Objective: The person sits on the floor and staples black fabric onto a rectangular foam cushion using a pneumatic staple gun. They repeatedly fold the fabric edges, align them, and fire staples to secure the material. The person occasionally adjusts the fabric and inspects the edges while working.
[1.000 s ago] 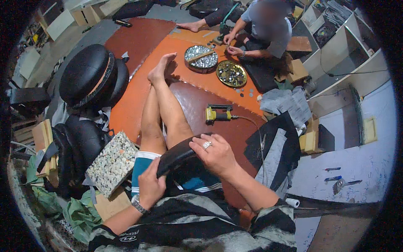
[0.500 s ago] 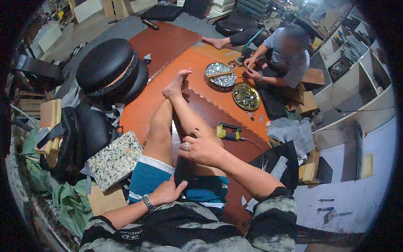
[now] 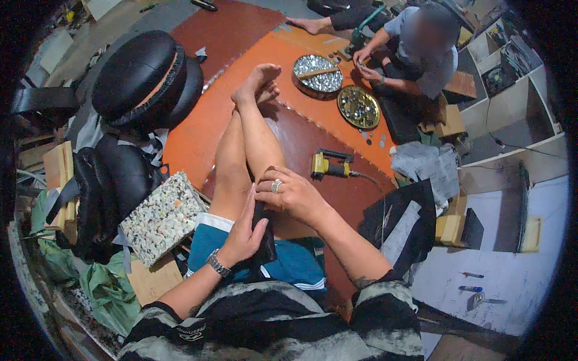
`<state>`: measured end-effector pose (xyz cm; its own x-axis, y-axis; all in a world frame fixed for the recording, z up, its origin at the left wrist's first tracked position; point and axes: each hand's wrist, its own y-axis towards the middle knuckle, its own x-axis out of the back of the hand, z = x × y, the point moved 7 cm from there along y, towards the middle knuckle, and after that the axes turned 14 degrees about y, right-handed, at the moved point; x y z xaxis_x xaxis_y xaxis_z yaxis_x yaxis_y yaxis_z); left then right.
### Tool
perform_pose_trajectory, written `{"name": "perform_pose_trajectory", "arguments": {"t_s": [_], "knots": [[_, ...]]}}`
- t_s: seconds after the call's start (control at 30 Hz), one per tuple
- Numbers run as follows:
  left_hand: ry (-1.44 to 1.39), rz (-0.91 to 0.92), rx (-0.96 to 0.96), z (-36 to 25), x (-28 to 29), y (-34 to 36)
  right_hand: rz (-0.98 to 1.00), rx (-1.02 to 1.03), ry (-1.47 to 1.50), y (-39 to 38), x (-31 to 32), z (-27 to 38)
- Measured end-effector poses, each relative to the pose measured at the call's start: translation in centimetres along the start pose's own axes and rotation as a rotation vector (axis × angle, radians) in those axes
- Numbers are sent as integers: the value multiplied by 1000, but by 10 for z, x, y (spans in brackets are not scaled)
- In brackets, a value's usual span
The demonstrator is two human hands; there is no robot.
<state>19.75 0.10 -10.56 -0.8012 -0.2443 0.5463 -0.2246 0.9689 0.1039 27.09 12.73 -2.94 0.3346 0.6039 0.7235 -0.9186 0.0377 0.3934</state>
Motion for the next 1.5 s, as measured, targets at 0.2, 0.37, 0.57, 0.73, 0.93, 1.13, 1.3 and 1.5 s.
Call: {"name": "perform_pose_trajectory", "arguments": {"t_s": [0.2,0.37,0.57,0.73,0.93,1.13,1.3,1.5], "knots": [[42,-30,8,13,-5,8,-239,-155,54,-23,-12,-17],[-104,13,109,38,5,15,-711,-1004,691,-67,-69,-52],[-49,-34,117,58,23,10,-698,-1128,1197,-51,-117,-68],[-80,-67,149,74,28,4,-932,-1176,1148,-43,-134,-74],[-156,-95,162,82,32,1,-1108,-980,1198,-34,-140,-73],[-128,-100,136,79,39,1,-873,-1201,1712,-25,-150,-54],[-334,-84,203,83,36,1,-779,-1158,1700,-10,-150,-53],[-272,-106,220,88,46,-3,-825,-1081,1129,-1,-151,-60]]}}
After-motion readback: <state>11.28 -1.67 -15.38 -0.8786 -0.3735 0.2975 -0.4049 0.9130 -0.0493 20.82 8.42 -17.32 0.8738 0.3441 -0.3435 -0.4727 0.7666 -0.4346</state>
